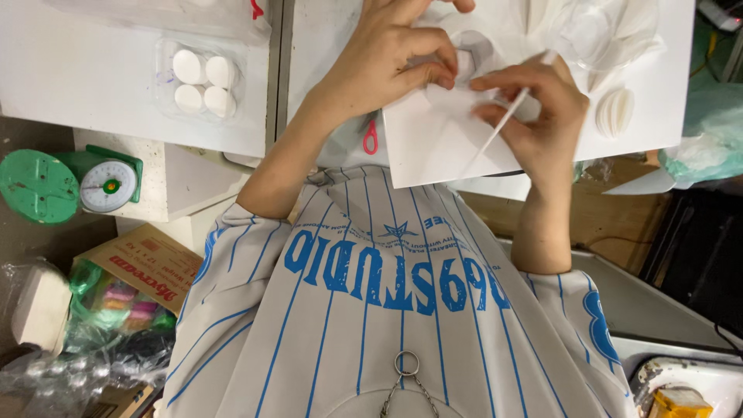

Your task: The person assembles a flower-shaped object by placing small white circular pieces into a circular mold and pressing them into place with a thin white tool. The person repeatedly picks up pieces, positions them, and presses them down to form the layered structure.

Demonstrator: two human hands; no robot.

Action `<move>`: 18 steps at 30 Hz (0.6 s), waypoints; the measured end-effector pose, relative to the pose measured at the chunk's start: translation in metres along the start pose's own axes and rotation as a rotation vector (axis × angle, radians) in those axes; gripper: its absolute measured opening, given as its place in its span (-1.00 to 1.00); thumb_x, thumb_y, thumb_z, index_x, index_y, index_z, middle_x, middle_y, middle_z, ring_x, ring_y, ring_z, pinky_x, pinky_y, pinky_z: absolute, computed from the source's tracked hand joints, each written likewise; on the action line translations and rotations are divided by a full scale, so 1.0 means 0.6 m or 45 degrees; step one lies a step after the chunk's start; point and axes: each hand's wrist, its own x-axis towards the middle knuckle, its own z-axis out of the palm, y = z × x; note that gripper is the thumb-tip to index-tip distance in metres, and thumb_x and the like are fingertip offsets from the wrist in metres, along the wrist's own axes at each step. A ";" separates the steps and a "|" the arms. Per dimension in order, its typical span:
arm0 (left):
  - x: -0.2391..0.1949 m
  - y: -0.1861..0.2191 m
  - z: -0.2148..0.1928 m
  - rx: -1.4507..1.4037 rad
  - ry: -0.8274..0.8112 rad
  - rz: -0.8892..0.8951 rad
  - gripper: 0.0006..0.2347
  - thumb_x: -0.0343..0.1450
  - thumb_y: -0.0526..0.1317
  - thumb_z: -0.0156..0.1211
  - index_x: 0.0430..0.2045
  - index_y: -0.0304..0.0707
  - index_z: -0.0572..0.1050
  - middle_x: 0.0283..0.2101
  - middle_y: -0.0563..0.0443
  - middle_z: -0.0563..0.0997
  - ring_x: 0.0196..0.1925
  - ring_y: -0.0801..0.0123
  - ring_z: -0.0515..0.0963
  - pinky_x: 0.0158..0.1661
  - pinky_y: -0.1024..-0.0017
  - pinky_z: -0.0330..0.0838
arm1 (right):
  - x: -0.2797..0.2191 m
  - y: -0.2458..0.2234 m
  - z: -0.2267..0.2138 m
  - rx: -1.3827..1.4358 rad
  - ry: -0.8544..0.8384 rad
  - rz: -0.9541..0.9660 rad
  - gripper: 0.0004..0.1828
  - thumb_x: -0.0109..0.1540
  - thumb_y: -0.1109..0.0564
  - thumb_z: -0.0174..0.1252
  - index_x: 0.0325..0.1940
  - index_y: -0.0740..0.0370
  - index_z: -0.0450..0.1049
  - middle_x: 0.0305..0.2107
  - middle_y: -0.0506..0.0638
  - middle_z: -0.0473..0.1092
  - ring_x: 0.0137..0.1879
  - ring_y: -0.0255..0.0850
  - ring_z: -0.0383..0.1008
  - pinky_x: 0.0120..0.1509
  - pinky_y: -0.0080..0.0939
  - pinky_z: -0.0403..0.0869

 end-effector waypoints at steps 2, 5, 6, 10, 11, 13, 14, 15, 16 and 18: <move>0.006 0.004 -0.016 0.007 0.014 0.009 -0.82 0.38 -0.12 0.49 -0.26 -0.12 0.63 0.24 0.14 0.43 0.31 0.21 0.30 0.25 0.12 0.10 | 0.002 0.010 -0.030 0.054 0.077 -0.043 -0.73 0.38 0.07 0.14 0.12 0.22 0.48 -0.27 0.12 0.55 -0.30 -0.35 0.40 -0.24 -0.35 0.36; 0.007 0.016 -0.021 0.070 -0.021 0.005 -0.79 0.40 -0.08 0.53 -0.28 -0.12 0.63 0.18 0.18 0.46 0.27 0.26 0.34 0.26 0.14 0.13 | 0.008 0.032 -0.104 -0.008 0.417 -0.041 -0.49 0.51 -0.18 -0.14 0.07 0.20 0.60 -0.49 -0.08 0.53 -0.40 -0.41 0.52 -0.38 -0.47 0.33; 0.005 0.025 -0.010 0.088 -0.029 0.034 -0.77 0.37 -0.06 0.54 -0.31 -0.11 0.62 0.13 0.17 0.46 0.24 0.24 0.34 0.23 0.14 0.14 | 0.014 0.041 -0.125 -0.233 0.413 -0.074 -0.59 0.53 -0.05 -0.03 0.02 0.25 0.64 -0.47 -0.02 0.54 -0.37 -0.32 0.48 -0.32 -0.35 0.31; 0.001 0.046 0.023 0.263 -0.003 0.118 -0.87 0.43 -0.19 0.47 -0.39 -0.11 0.59 0.11 0.26 0.47 0.26 0.35 0.35 0.28 0.24 0.18 | 0.037 0.056 -0.156 -0.884 0.224 -0.163 -0.78 0.49 0.21 0.17 -0.16 0.34 0.67 -0.39 0.04 0.55 -0.27 -0.20 0.42 -0.14 -0.18 0.28; -0.001 0.045 0.024 0.259 -0.002 0.104 -0.87 0.41 -0.18 0.48 -0.40 -0.09 0.59 0.10 0.26 0.47 0.25 0.34 0.35 0.27 0.23 0.19 | 0.042 0.055 -0.153 -0.956 0.184 -0.185 -0.78 0.47 0.20 0.19 -0.19 0.34 0.66 -0.39 0.02 0.55 -0.26 -0.20 0.43 -0.15 -0.20 0.29; -0.006 0.042 0.023 0.250 -0.001 0.068 -0.86 0.38 -0.16 0.50 -0.42 -0.06 0.60 0.07 0.25 0.48 0.23 0.32 0.35 0.26 0.22 0.19 | 0.051 0.051 -0.145 -1.066 0.145 -0.243 -0.77 0.47 0.19 0.27 -0.23 0.36 0.64 -0.40 0.02 0.55 -0.26 -0.17 0.43 -0.18 -0.23 0.29; -0.009 0.040 0.020 0.257 -0.023 0.056 -0.86 0.39 -0.17 0.52 -0.40 -0.06 0.60 0.09 0.26 0.48 0.24 0.32 0.35 0.27 0.22 0.19 | 0.055 0.048 -0.143 -0.986 0.133 -0.172 -0.78 0.48 0.19 0.29 -0.22 0.36 0.64 -0.39 0.02 0.55 -0.28 -0.18 0.43 -0.22 -0.24 0.28; -0.013 0.038 0.016 0.265 -0.047 0.040 -0.85 0.40 -0.17 0.53 -0.39 -0.06 0.59 0.11 0.26 0.48 0.25 0.32 0.35 0.28 0.23 0.19 | 0.056 0.044 -0.141 -0.901 0.124 -0.100 -0.78 0.50 0.19 0.32 -0.21 0.36 0.63 -0.38 0.02 0.55 -0.31 -0.19 0.43 -0.26 -0.25 0.27; -0.015 0.038 0.014 0.273 -0.071 0.023 -0.84 0.41 -0.17 0.54 -0.37 -0.05 0.59 0.13 0.27 0.48 0.27 0.32 0.35 0.29 0.23 0.20 | 0.057 0.043 -0.140 -0.692 0.099 0.074 -0.81 0.51 0.20 0.30 -0.17 0.35 0.61 -0.35 0.01 0.55 -0.35 -0.25 0.43 -0.32 -0.27 0.25; -0.016 0.039 0.014 0.213 -0.053 0.014 -0.70 0.32 -0.09 0.60 -0.20 -0.06 0.56 0.20 0.14 0.43 0.31 0.20 0.31 0.31 0.17 0.18 | 0.060 0.044 -0.141 -0.622 0.098 0.073 -0.87 0.51 0.27 0.21 -0.11 0.35 0.61 -0.32 -0.03 0.55 -0.35 -0.34 0.46 -0.30 -0.32 0.29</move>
